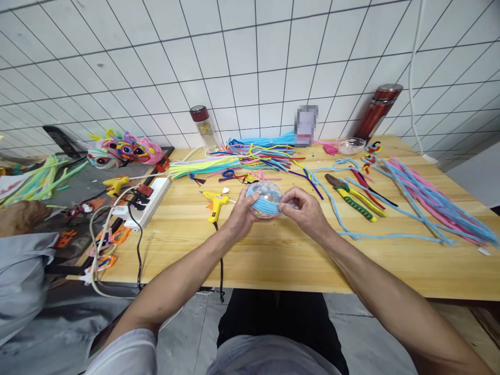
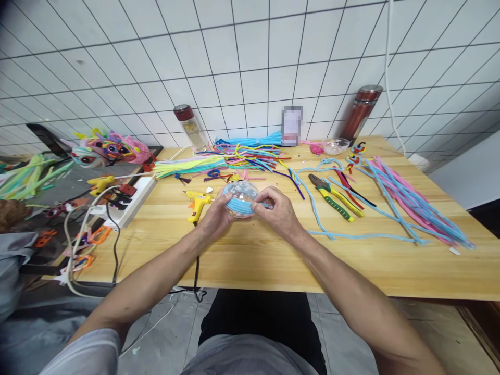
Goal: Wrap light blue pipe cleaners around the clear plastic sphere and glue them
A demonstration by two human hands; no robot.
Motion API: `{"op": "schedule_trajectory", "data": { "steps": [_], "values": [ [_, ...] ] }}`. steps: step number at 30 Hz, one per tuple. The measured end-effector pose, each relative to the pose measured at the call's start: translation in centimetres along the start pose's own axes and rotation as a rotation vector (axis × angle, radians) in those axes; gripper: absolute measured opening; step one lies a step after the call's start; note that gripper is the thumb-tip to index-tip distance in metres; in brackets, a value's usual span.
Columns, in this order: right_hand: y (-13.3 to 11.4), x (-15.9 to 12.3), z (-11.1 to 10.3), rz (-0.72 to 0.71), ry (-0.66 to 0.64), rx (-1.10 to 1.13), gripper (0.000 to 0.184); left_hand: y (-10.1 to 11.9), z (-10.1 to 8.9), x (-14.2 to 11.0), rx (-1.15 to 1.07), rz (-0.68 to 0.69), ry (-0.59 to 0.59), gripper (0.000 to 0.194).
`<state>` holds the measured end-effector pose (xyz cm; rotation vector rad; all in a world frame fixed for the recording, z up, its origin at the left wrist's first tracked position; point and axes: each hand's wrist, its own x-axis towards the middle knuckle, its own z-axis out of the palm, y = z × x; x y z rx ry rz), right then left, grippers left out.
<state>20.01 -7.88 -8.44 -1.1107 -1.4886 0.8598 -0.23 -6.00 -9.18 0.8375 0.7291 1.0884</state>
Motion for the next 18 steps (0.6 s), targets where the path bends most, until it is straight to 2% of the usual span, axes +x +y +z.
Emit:
{"op": "schedule_trajectory", "data": {
  "steps": [6,13,15,18],
  "values": [
    [0.58,0.28,-0.17,0.039,-0.013,0.042,0.026,-0.11,0.01,-0.03,0.004,0.016,0.008,0.068],
    [0.52,0.46,-0.03,0.239,-0.114,0.236,0.041,-0.18,0.03,-0.06,0.028,0.022,-0.028,0.07],
    [0.49,0.56,-0.05,0.249,-0.1,0.27,0.042,-0.5,-0.11,0.07,0.04,0.058,-0.007,0.076],
    [0.48,0.66,-0.04,0.263,-0.104,0.3,0.042,-0.97,-0.44,0.28,0.093,0.146,0.068,0.096]
  ]
}}
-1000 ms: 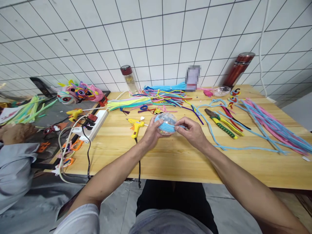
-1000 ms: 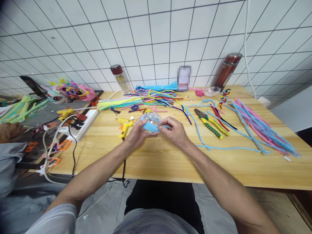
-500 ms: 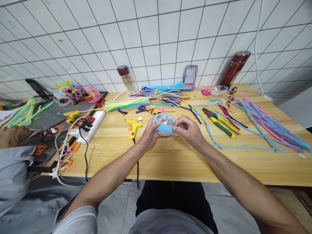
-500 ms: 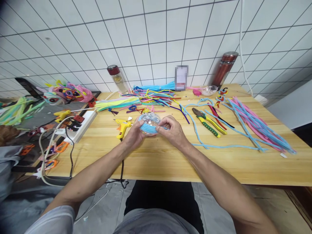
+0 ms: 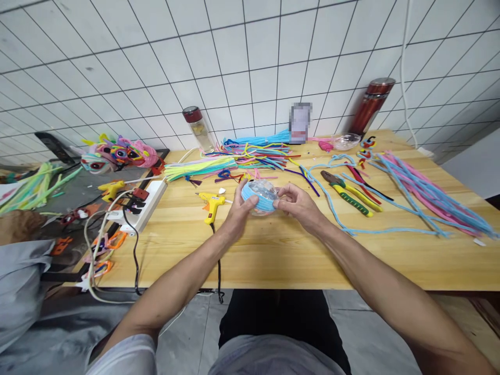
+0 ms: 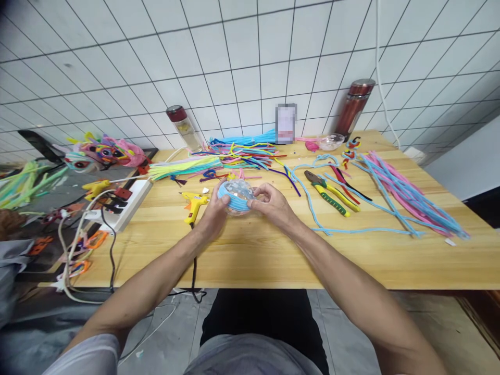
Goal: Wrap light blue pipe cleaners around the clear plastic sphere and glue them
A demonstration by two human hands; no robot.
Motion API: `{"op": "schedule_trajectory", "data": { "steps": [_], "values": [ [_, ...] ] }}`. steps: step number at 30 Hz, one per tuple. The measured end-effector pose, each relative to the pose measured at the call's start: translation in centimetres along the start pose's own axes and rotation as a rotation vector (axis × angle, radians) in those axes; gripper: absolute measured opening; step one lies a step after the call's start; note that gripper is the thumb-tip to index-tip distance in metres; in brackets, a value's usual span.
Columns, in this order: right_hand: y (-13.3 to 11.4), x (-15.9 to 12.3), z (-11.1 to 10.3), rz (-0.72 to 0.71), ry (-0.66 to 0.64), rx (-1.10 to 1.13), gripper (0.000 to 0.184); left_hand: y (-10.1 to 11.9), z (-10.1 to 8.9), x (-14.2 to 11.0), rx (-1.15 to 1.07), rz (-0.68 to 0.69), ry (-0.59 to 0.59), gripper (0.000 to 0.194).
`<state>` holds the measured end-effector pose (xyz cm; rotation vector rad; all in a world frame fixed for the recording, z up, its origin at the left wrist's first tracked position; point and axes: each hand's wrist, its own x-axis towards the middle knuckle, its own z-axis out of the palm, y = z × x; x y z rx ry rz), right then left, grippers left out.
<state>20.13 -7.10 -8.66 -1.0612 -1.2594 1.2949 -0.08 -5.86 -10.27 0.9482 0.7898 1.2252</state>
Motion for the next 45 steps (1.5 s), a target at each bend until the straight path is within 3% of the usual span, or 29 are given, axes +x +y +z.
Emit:
{"op": "schedule_trajectory", "data": {
  "steps": [5,13,20,26,34,45],
  "values": [
    [0.4,0.0,0.1,-0.014,0.0,-0.05,0.042,-0.1,0.0,-0.2,0.13,0.077,0.06,0.108],
    [1.4,-0.1,0.2,-0.118,0.071,-0.175,0.036,-0.1,0.4,-0.6,0.141,0.112,0.066,0.081],
    [1.8,-0.2,0.1,-0.272,0.055,-0.264,0.023,0.0,0.3,-0.3,0.041,0.039,0.106,0.064],
    [1.2,-0.6,0.0,-0.451,0.05,-0.415,0.007,0.7,0.6,0.0,-0.078,-0.065,0.064,0.059],
    [0.4,-0.8,-0.4,-0.697,0.025,-0.624,0.018,0.9,0.3,0.1,-0.091,-0.156,-0.04,0.06],
    [0.7,-0.6,-0.6,-0.784,0.0,-0.687,0.02,0.4,0.0,0.4,-0.058,-0.136,-0.009,0.057]
  ]
}}
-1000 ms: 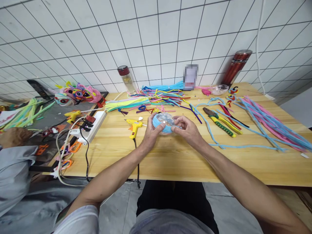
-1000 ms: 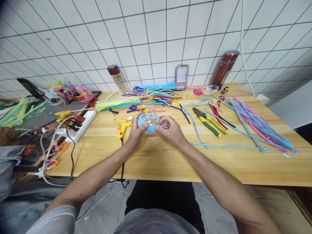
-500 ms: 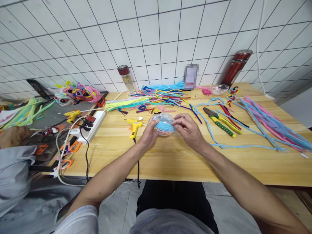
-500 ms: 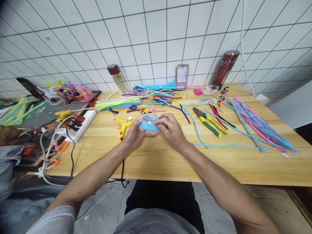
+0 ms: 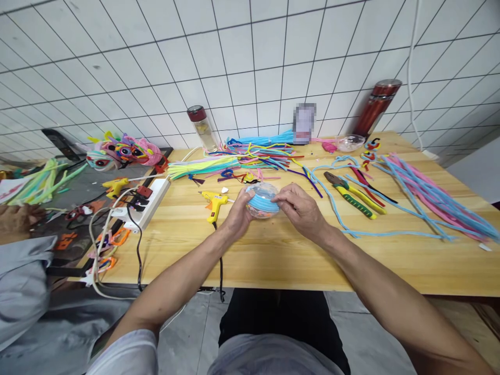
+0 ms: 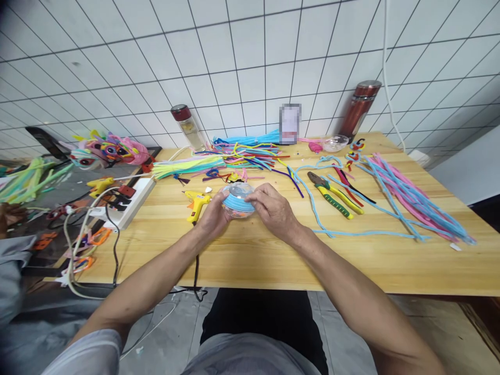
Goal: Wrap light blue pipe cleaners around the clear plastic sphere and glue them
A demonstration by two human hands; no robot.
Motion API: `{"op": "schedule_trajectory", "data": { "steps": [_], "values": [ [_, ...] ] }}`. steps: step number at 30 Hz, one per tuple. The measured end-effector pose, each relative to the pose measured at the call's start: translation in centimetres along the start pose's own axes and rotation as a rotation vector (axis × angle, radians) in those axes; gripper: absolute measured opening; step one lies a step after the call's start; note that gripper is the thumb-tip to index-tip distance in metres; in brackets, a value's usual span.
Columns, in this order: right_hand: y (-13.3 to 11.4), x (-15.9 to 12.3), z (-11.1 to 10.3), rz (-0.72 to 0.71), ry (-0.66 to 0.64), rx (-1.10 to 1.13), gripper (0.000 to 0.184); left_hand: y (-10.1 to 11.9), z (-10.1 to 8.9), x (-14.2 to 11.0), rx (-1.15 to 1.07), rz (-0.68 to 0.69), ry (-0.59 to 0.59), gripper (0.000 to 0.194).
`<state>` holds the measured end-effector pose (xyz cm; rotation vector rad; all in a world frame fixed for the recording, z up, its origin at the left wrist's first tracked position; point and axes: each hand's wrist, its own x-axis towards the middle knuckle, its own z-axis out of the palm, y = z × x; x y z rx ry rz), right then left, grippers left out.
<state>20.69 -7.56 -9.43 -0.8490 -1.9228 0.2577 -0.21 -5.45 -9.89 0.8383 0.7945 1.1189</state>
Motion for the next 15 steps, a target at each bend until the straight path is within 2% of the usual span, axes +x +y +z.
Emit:
{"op": "schedule_trajectory", "data": {
  "steps": [4,8,15],
  "values": [
    [-0.12,-0.13,0.03,-0.055,0.015,-0.097,0.009,-0.28,0.01,-0.19,0.094,0.159,0.109,0.058],
    [0.05,-0.31,0.22,-0.074,0.028,-0.151,0.009,-0.27,0.09,-0.54,0.246,0.307,0.14,0.063],
    [0.46,-0.48,0.4,-0.097,0.044,-0.138,0.01,-0.5,-0.14,-0.48,0.412,0.348,0.083,0.068]
  ]
}}
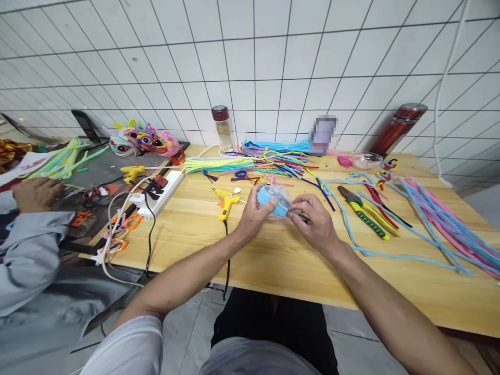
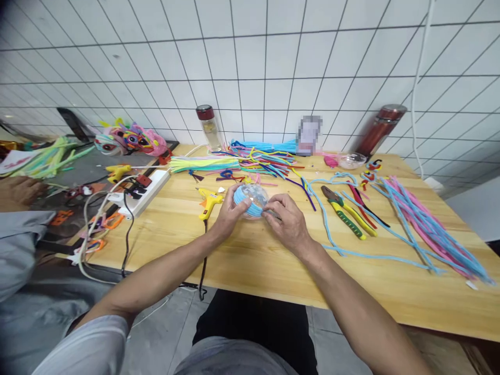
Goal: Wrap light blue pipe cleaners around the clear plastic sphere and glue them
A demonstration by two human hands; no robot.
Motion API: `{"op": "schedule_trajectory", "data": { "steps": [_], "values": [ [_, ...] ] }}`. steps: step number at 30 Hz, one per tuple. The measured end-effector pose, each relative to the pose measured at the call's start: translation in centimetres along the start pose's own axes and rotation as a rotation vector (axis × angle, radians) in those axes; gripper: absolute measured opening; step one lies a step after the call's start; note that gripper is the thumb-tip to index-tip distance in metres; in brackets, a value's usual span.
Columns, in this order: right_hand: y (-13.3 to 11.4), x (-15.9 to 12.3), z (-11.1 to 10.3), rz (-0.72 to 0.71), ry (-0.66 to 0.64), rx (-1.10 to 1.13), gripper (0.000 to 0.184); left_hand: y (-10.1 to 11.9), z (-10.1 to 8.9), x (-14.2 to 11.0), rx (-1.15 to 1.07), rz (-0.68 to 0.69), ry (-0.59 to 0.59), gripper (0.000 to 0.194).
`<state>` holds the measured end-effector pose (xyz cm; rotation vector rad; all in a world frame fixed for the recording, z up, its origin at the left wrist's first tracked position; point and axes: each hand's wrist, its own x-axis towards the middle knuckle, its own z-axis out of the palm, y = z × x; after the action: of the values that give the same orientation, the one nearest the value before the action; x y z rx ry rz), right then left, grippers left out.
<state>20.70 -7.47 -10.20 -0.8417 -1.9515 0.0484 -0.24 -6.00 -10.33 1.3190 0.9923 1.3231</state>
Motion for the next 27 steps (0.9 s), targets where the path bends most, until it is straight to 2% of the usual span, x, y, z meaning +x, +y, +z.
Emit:
{"op": "schedule_trajectory", "data": {
  "steps": [4,12,17,21,27],
  "values": [
    [0.0,-0.1,0.0,-0.005,0.016,-0.015,0.011,0.0,-0.1,0.2,-0.036,-0.013,-0.005,0.069],
    [0.0,0.1,0.0,-0.05,0.027,0.001,0.022,0.1,-0.1,0.5,-0.197,-0.148,-0.023,0.065],
    [0.0,0.2,-0.2,-0.072,0.02,0.029,0.026,-0.3,0.2,0.8,-0.343,-0.213,-0.023,0.055],
    [-0.2,0.2,-0.3,-0.069,0.017,0.022,0.025,0.2,0.3,0.9,-0.351,-0.288,-0.008,0.05],
    [-0.6,0.4,-0.4,-0.052,0.018,0.026,0.022,1.1,0.3,0.7,-0.361,-0.351,-0.047,0.058]
  ]
}}
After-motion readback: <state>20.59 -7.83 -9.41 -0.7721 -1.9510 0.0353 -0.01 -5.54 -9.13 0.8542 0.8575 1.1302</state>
